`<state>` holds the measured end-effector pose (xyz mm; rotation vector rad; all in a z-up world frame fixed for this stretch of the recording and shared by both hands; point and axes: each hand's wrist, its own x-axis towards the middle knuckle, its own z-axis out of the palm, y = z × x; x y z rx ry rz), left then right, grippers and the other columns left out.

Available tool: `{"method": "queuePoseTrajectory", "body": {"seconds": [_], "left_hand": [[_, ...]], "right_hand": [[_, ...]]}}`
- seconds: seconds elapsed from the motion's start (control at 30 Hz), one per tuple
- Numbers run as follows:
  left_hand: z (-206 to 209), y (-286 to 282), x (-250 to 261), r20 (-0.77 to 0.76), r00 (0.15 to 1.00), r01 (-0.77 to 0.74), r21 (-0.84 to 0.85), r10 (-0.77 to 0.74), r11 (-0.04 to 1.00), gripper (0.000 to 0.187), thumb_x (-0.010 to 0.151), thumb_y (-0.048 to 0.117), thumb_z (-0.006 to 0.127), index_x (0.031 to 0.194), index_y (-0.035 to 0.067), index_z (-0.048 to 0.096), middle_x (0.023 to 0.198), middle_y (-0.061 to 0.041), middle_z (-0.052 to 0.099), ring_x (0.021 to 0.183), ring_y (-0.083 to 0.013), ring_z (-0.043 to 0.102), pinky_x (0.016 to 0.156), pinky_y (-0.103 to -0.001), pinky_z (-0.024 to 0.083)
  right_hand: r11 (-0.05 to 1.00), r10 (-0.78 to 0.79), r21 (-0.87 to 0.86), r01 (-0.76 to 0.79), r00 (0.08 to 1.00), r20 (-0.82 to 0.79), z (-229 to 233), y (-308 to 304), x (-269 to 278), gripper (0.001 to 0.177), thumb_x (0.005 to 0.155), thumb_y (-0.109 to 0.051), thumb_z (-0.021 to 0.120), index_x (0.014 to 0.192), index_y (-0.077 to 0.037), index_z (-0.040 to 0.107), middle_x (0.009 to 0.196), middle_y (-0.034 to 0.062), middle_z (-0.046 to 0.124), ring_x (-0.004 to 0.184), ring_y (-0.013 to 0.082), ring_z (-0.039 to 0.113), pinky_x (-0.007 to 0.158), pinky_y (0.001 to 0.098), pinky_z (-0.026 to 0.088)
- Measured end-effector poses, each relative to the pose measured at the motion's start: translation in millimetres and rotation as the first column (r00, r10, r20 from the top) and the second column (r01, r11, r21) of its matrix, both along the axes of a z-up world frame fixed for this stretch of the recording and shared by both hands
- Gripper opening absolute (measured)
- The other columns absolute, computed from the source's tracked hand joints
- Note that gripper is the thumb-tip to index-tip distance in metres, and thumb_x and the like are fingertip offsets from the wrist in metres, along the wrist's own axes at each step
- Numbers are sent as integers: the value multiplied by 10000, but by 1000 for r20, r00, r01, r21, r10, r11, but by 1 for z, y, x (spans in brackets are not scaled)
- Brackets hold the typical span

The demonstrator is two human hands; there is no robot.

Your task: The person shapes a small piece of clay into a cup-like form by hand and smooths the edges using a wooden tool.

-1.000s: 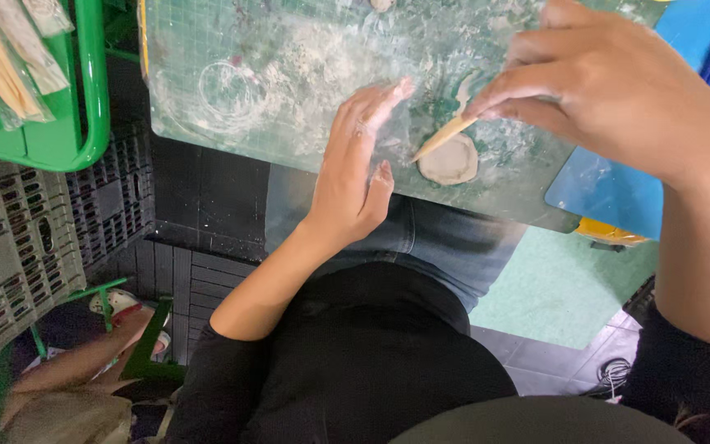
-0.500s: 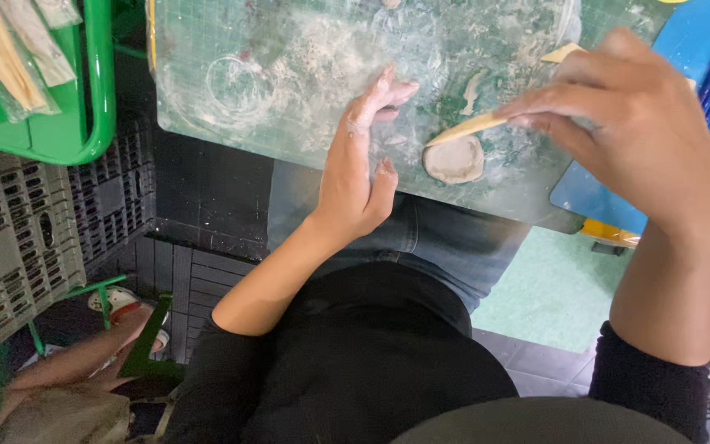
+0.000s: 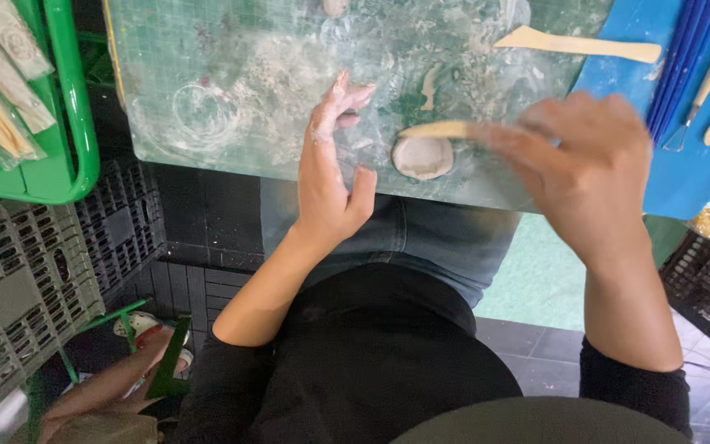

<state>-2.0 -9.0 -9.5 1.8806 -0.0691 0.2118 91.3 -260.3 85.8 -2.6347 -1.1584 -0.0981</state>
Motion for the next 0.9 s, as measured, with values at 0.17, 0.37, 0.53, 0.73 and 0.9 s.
{"method": "queuePoseTrajectory", "body": {"seconds": [0.17,0.37,0.53,0.73,0.9], "left_hand": [[3,-1,1,5,1000,-7,3,7,1000,789,927,-32,539,1625,128,208,1586,-132,446,1382,-237,516,1108,-339,465],[5,0,0,-17,1000,12,28,-11,1000,783,924,-45,537,1625,134,235,1584,-100,471,1362,-226,526,1106,-332,457],[7,0,3,-7,999,44,42,-44,998,750,919,-47,533,1601,120,269,1604,-113,437,1430,-257,515,1137,-340,453],[8,-1,6,31,999,25,103,-29,994,713,903,-41,523,1575,95,327,1584,-101,482,1422,-278,507,1193,-376,428],[16,-1,10,30,999,37,165,-43,986,679,928,-20,535,1566,105,338,1550,-88,502,1454,-276,482,1238,-404,351]], "right_hand": [[994,-65,82,75,990,-125,-16,-15,-1,109,1044,-143,814,1139,-191,788,873,-26,637,788,155,565,709,316,398],[995,-95,-39,93,993,-64,1,-7,-1,137,995,-137,806,1128,-171,799,771,7,596,658,173,519,617,328,388],[993,-13,-116,14,1000,11,15,4,1,205,958,-106,772,1152,-171,782,776,-10,619,591,124,506,555,300,349],[986,-36,-165,15,991,-126,13,5,-13,442,862,17,695,1257,-166,768,816,20,636,546,165,492,537,306,393],[989,-112,-124,81,959,-262,-2,0,-28,463,953,64,663,1354,-152,741,805,17,593,544,140,496,487,303,394]]}}
